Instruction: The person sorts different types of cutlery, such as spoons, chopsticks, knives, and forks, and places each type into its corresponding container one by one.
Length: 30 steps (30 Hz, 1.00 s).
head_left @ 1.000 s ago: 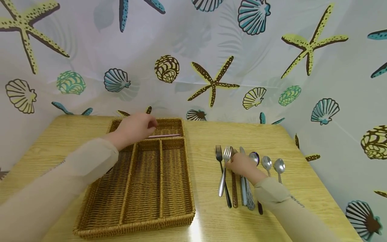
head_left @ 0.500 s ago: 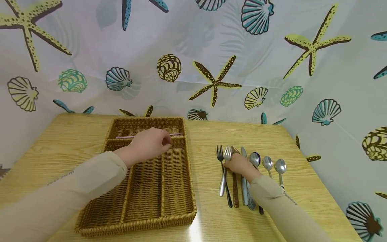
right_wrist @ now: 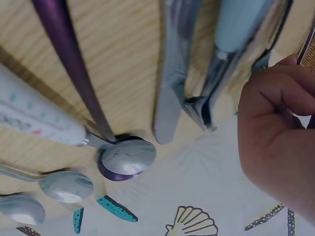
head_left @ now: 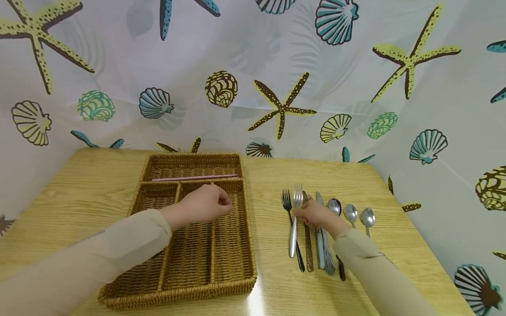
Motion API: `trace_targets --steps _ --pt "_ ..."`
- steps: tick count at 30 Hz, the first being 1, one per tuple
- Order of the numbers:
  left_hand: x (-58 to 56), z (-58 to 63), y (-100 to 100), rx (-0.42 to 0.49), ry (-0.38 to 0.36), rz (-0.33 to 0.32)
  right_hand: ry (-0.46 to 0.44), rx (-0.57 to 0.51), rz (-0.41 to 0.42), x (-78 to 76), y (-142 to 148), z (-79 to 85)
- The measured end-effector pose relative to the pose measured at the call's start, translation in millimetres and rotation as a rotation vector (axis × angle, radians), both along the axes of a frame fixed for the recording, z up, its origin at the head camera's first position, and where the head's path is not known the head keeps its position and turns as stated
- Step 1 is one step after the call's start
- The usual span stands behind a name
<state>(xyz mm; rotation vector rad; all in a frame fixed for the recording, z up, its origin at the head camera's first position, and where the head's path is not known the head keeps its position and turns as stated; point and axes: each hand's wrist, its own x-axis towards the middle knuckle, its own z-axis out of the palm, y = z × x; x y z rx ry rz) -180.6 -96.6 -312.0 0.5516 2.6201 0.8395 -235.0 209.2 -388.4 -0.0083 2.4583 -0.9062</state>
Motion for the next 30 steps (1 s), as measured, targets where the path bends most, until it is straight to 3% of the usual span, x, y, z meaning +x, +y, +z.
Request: trace_targets --steps 8,16,24,26,30 --pt "0.9 -4.7 14.0 0.078 -0.084 0.008 -0.007 -0.037 0.082 -0.4 -8.7 21.0" --pt "0.2 -11.8 32.1 0.053 -0.088 0.021 -0.024 -0.130 0.155 7.5 -34.1 40.0" --pt "-3.6 -18.9 49.3 0.019 -0.088 0.028 -0.046 -0.175 0.156 14.8 -62.2 53.9" --pt "-4.6 -21.3 52.2 0.060 -0.109 0.026 -0.045 -0.180 0.152 16.1 -67.3 57.6" --pt "-6.4 -24.8 55.6 0.219 -0.220 0.050 -0.033 -0.180 0.154 18.3 -72.8 62.2"
